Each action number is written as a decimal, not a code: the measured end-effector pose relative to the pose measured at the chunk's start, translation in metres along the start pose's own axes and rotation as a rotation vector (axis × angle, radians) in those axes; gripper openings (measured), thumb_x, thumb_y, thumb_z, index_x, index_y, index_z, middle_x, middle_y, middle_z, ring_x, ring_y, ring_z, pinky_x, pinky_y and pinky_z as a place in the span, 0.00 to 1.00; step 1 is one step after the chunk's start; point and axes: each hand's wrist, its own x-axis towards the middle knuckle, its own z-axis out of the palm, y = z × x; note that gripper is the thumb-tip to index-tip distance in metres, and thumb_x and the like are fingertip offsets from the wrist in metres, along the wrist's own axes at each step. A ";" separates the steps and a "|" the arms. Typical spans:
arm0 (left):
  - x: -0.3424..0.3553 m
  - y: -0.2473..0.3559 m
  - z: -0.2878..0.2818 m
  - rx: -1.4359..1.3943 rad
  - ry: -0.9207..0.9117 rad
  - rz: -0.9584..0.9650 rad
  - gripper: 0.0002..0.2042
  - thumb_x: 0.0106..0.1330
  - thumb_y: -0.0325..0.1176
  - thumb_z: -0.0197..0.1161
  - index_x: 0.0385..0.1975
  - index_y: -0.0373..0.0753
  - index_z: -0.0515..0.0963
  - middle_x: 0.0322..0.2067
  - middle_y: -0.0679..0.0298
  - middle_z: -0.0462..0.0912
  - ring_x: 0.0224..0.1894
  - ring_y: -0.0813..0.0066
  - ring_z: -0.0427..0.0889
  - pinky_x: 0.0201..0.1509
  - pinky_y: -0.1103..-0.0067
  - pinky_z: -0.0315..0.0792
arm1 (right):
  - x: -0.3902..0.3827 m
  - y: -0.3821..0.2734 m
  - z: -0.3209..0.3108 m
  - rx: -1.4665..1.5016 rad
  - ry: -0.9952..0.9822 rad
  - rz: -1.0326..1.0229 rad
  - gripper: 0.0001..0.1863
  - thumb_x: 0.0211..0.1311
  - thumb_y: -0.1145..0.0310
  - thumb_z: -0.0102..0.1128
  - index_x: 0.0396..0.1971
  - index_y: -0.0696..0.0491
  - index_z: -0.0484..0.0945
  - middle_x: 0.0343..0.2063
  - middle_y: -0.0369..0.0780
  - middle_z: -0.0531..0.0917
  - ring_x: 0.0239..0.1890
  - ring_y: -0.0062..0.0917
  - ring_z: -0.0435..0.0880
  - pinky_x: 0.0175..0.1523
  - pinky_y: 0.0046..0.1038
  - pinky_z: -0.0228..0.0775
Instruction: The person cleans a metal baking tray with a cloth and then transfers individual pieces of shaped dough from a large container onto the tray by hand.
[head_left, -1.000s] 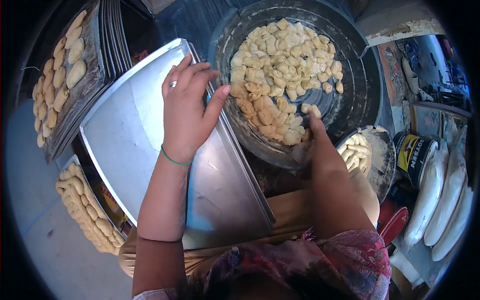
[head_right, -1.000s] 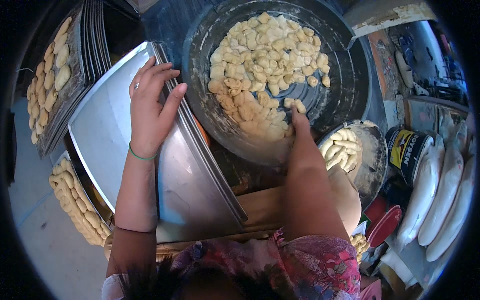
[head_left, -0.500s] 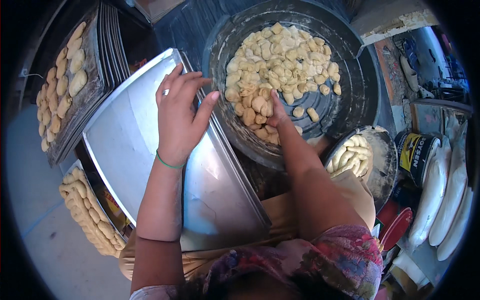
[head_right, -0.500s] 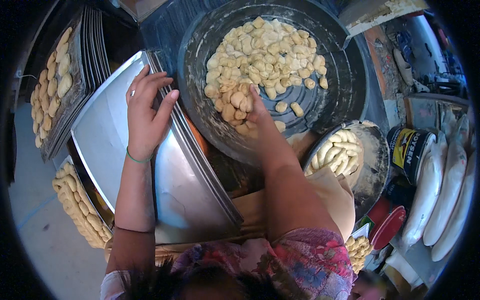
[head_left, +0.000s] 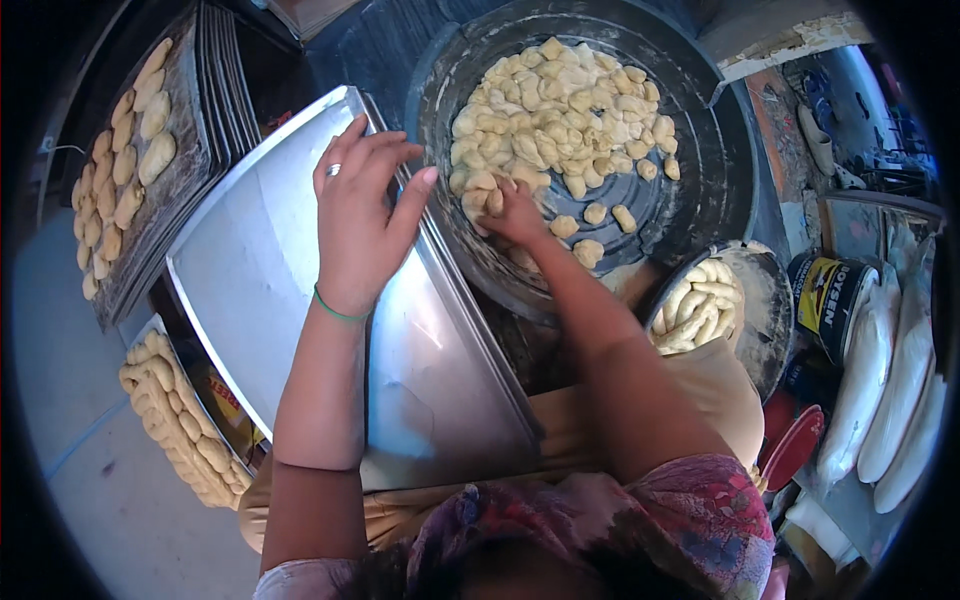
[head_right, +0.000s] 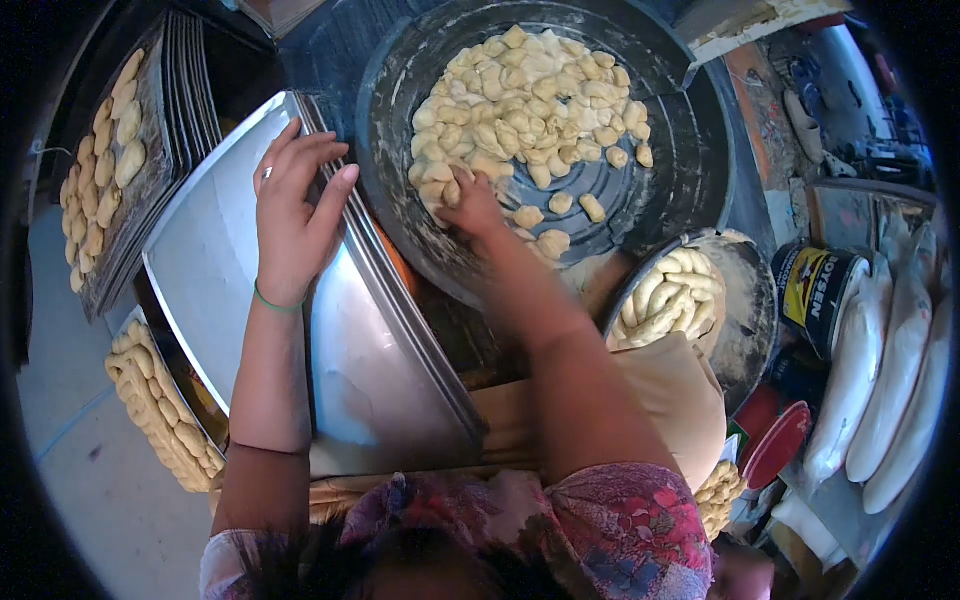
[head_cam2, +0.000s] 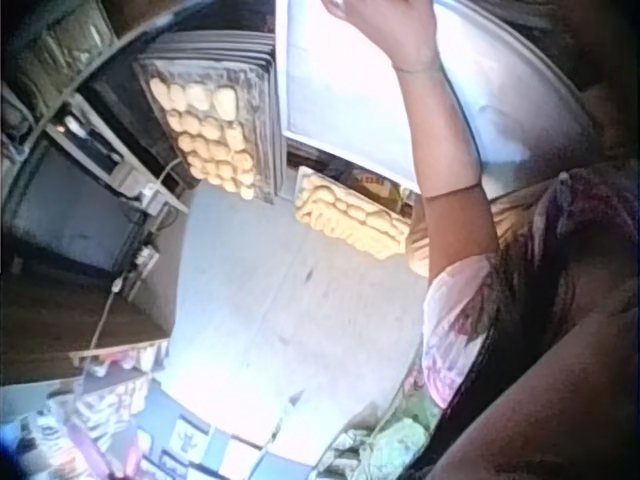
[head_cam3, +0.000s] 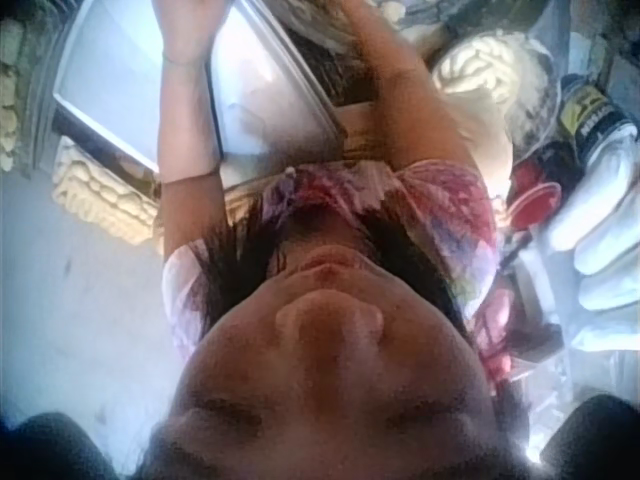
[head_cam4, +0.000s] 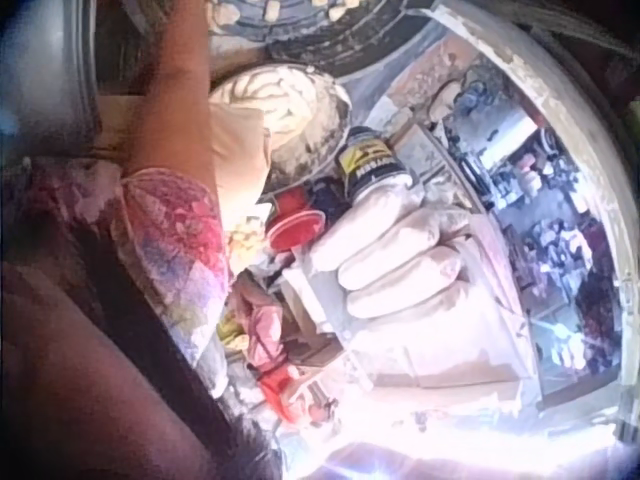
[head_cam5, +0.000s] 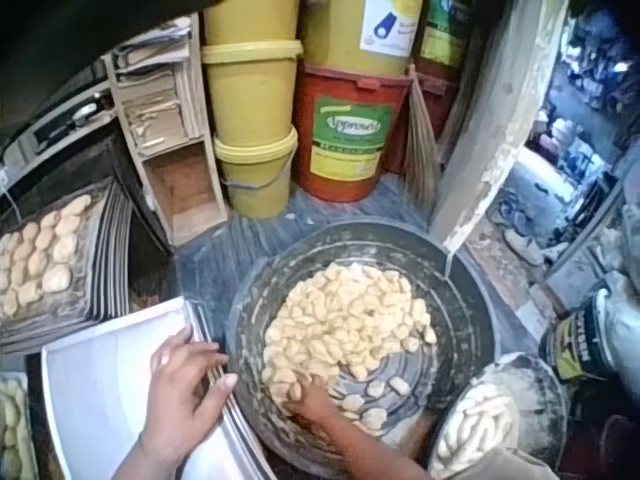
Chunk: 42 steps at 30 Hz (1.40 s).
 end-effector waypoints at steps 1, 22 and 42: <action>0.001 0.001 0.003 -0.013 0.005 0.007 0.13 0.60 0.39 0.61 0.37 0.37 0.79 0.44 0.58 0.79 0.63 0.57 0.63 0.64 0.64 0.50 | 0.001 0.024 -0.015 0.085 -0.147 -0.027 0.53 0.33 0.52 0.75 0.62 0.51 0.59 0.54 0.52 0.67 0.54 0.40 0.71 0.59 0.37 0.63; 0.006 -0.006 0.007 -0.130 0.092 0.011 0.13 0.62 0.40 0.59 0.39 0.37 0.78 0.43 0.60 0.80 0.58 0.58 0.69 0.63 0.69 0.52 | -0.006 -0.017 -0.140 1.548 -0.151 0.074 0.29 0.55 0.73 0.52 0.61 0.49 0.62 0.51 0.46 0.72 0.50 0.38 0.75 0.42 0.46 0.79; -0.012 -0.077 -0.028 -1.722 -0.184 -0.064 0.25 0.71 0.48 0.42 0.49 0.28 0.71 0.50 0.47 0.74 0.54 0.56 0.73 0.62 0.62 0.63 | 0.015 0.158 -0.148 0.065 0.075 0.340 0.33 0.54 0.47 0.59 0.50 0.61 0.73 0.50 0.46 0.77 0.52 0.37 0.74 0.52 0.36 0.66</action>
